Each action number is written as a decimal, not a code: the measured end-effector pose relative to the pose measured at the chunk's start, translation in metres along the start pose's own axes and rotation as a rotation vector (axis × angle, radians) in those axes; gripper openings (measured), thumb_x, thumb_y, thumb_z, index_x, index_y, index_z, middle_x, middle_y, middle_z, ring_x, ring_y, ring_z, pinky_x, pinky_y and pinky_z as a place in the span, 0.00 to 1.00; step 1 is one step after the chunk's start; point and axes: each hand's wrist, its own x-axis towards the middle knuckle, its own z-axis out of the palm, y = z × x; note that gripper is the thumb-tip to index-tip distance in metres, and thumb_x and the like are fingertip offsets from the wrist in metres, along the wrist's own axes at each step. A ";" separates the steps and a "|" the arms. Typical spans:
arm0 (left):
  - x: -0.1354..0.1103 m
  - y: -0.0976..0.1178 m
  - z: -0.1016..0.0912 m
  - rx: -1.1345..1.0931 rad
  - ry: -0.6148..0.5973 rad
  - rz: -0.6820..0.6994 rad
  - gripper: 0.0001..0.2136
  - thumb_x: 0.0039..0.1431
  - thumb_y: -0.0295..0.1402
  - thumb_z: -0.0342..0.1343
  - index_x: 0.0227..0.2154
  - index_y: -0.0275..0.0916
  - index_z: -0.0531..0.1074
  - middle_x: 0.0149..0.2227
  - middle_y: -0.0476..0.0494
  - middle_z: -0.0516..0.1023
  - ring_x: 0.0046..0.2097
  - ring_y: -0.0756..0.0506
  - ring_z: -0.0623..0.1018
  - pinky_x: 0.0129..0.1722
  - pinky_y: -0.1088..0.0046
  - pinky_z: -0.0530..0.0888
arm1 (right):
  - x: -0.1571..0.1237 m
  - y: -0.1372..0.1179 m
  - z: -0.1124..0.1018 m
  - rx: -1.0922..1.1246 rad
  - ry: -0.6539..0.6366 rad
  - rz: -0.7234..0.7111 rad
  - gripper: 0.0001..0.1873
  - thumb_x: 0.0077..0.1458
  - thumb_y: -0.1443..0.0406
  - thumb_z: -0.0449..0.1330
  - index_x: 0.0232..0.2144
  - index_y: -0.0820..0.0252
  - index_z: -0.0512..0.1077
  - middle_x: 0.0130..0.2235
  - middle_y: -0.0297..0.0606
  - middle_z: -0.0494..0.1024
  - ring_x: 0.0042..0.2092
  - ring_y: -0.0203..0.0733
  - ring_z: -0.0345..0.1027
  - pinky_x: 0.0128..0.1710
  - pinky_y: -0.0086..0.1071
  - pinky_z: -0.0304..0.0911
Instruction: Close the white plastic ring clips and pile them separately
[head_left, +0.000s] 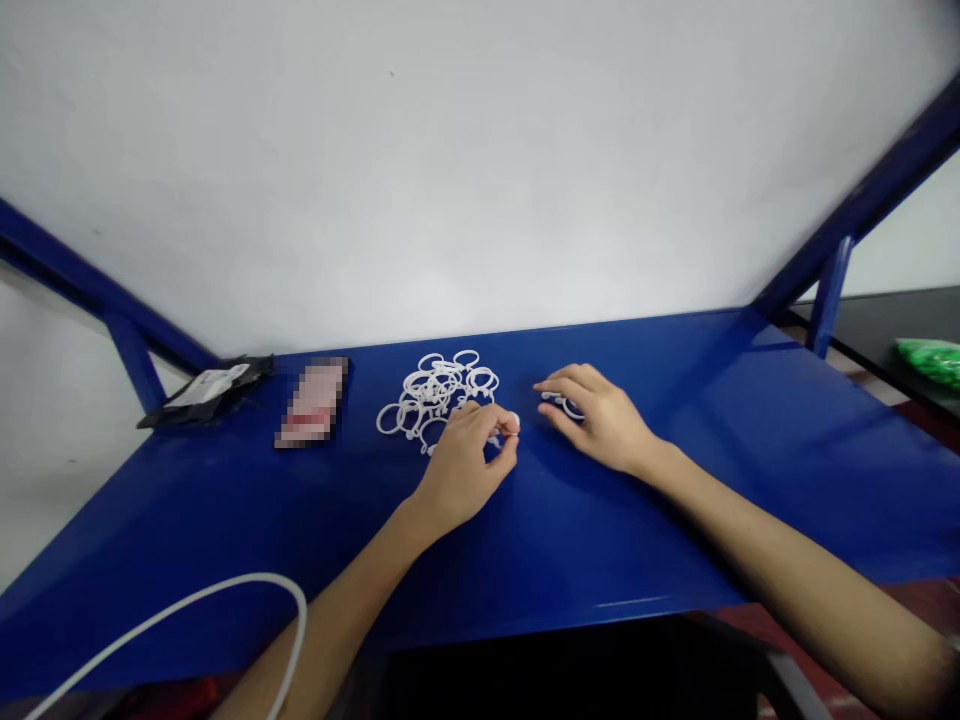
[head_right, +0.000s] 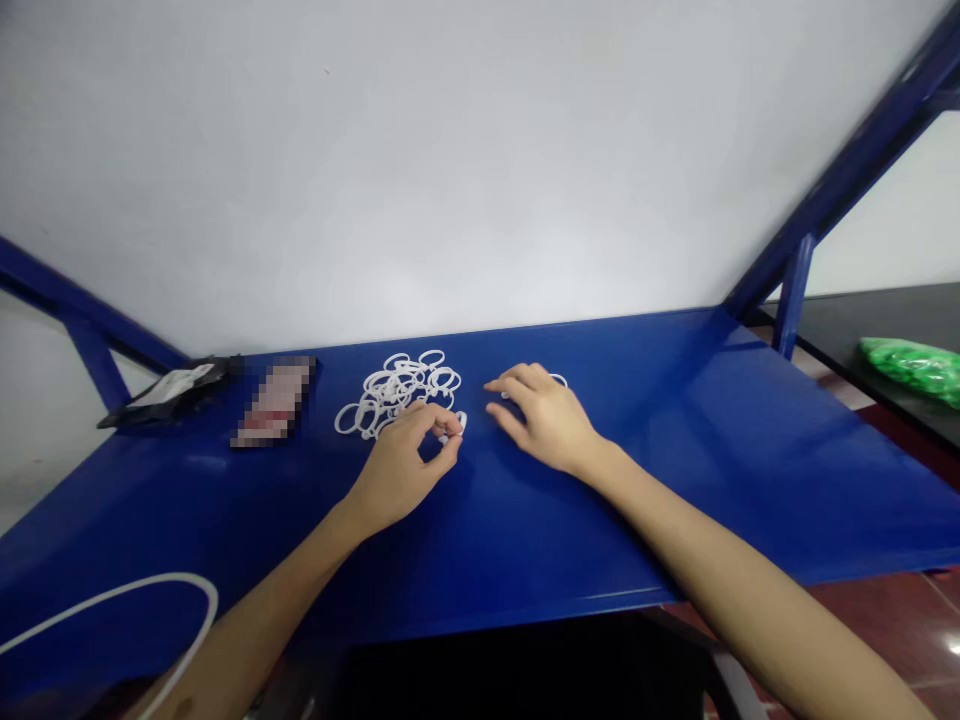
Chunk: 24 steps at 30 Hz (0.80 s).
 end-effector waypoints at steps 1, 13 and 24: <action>0.000 0.003 -0.002 -0.083 0.003 -0.021 0.04 0.59 0.25 0.53 0.33 0.41 0.69 0.32 0.50 0.74 0.36 0.48 0.72 0.40 0.69 0.68 | 0.000 -0.006 0.001 0.103 -0.038 -0.037 0.16 0.64 0.62 0.56 0.53 0.57 0.71 0.51 0.45 0.75 0.50 0.47 0.68 0.50 0.44 0.66; 0.004 -0.005 0.001 -0.386 0.028 -0.348 0.07 0.63 0.37 0.52 0.38 0.41 0.71 0.36 0.48 0.76 0.33 0.50 0.73 0.32 0.73 0.69 | -0.002 -0.014 0.013 0.701 -0.119 0.228 0.12 0.61 0.57 0.61 0.39 0.59 0.76 0.33 0.36 0.79 0.32 0.36 0.71 0.33 0.32 0.68; 0.007 -0.011 0.002 -0.600 -0.065 -0.450 0.11 0.62 0.41 0.55 0.36 0.39 0.74 0.30 0.46 0.80 0.29 0.50 0.75 0.27 0.75 0.70 | -0.007 -0.019 0.009 0.346 -0.035 -0.167 0.11 0.63 0.63 0.59 0.47 0.56 0.74 0.52 0.46 0.70 0.47 0.43 0.71 0.46 0.41 0.72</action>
